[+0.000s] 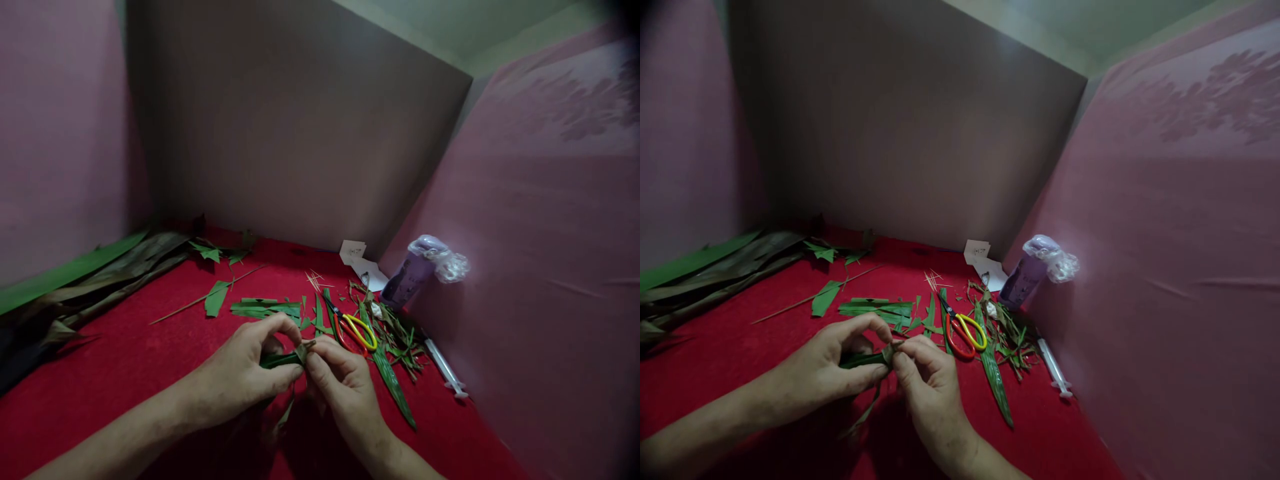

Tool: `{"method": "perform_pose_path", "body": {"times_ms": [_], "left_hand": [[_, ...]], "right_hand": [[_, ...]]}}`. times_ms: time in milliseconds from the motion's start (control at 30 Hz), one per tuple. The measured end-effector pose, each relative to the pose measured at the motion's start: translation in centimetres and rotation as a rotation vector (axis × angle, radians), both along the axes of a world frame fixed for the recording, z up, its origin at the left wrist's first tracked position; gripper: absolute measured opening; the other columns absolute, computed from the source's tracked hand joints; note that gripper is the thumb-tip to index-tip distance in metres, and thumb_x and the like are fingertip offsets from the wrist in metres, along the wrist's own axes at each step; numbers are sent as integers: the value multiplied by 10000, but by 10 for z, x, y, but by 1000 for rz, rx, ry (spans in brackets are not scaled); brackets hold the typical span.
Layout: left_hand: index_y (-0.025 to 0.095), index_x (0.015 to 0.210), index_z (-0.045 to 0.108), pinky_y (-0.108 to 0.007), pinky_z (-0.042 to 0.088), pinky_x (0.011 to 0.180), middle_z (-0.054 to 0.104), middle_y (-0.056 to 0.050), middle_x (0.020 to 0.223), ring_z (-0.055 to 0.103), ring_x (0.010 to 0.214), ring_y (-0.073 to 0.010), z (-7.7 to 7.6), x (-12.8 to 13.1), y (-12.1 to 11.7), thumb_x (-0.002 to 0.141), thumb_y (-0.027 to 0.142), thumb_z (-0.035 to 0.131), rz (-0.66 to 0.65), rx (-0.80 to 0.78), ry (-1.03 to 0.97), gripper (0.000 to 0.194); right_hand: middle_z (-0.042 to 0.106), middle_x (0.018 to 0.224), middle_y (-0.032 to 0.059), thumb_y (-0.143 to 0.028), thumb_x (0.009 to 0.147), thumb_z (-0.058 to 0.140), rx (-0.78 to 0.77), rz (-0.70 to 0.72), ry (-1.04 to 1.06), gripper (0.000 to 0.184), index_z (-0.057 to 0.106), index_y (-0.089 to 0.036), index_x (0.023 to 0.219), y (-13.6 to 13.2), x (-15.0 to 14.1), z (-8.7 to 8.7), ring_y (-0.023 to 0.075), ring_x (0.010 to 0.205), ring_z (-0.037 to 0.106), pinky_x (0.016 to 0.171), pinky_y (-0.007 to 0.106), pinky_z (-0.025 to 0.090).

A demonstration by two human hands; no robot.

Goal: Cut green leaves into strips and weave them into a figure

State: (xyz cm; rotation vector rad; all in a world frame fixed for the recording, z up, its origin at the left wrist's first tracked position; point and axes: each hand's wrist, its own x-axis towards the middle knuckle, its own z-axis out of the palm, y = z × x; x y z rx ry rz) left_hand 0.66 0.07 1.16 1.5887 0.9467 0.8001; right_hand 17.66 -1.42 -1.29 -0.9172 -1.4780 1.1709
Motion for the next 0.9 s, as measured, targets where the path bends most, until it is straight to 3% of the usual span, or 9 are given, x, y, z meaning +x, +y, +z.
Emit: {"method": "perform_pose_path", "body": {"times_ms": [67,167,233,333,500,667,767,900], "left_hand": [[196,954,525,-201,266,436,457,82,583,350,472,-72,0,0,0,779,258,599,-2,-15,-39,200],[190,918,533,-199,257,439,453,83,566,359,466,-69,1,0,3,769,289,629,18,-58,-112,202],[190,894,530,-188,264,447,468,83,561,383,474,-68,2,0,5,762,297,644,34,-94,-160,204],[187,865,534,-176,293,471,506,78,585,420,503,-66,2,1,8,743,286,669,60,-126,-214,208],[191,892,585,-188,370,569,584,52,689,495,609,-82,0,1,8,742,252,672,110,-70,-217,184],[183,906,619,-227,416,656,638,16,769,549,701,-119,1,1,10,725,257,685,125,-58,-221,206],[162,777,624,-209,384,564,591,33,658,499,593,-95,1,1,12,720,298,687,126,-74,-185,160],[153,665,575,-197,269,451,468,75,518,374,462,-66,1,-1,12,639,336,733,75,-156,-105,243]], "right_hand": [[440,523,-46,-376,845,590,-35,-6,12,252,669,-165,731,0,-1,-1,29,375,358,344,158,250],[431,452,-68,-431,827,595,-114,-5,83,274,657,-165,856,-1,-4,0,41,344,377,332,151,282],[515,536,-46,-448,776,646,-169,-2,145,330,632,-167,947,-1,-6,2,61,375,454,330,157,338],[590,676,-7,-433,693,725,-204,-7,191,370,613,-156,913,-1,-6,4,81,427,520,335,170,391],[510,504,-61,-416,705,719,-200,-33,188,310,609,-140,795,0,-6,5,43,360,420,336,151,346],[497,484,-68,-410,686,729,-200,-96,164,304,595,-143,742,-1,-5,7,41,355,392,333,152,316],[485,476,-72,-395,694,722,-194,-117,148,283,589,-147,724,-1,-4,7,41,352,380,338,156,310],[475,495,-71,-369,717,704,-160,-120,135,246,588,-153,718,-1,-3,5,46,373,387,349,163,306]]}}
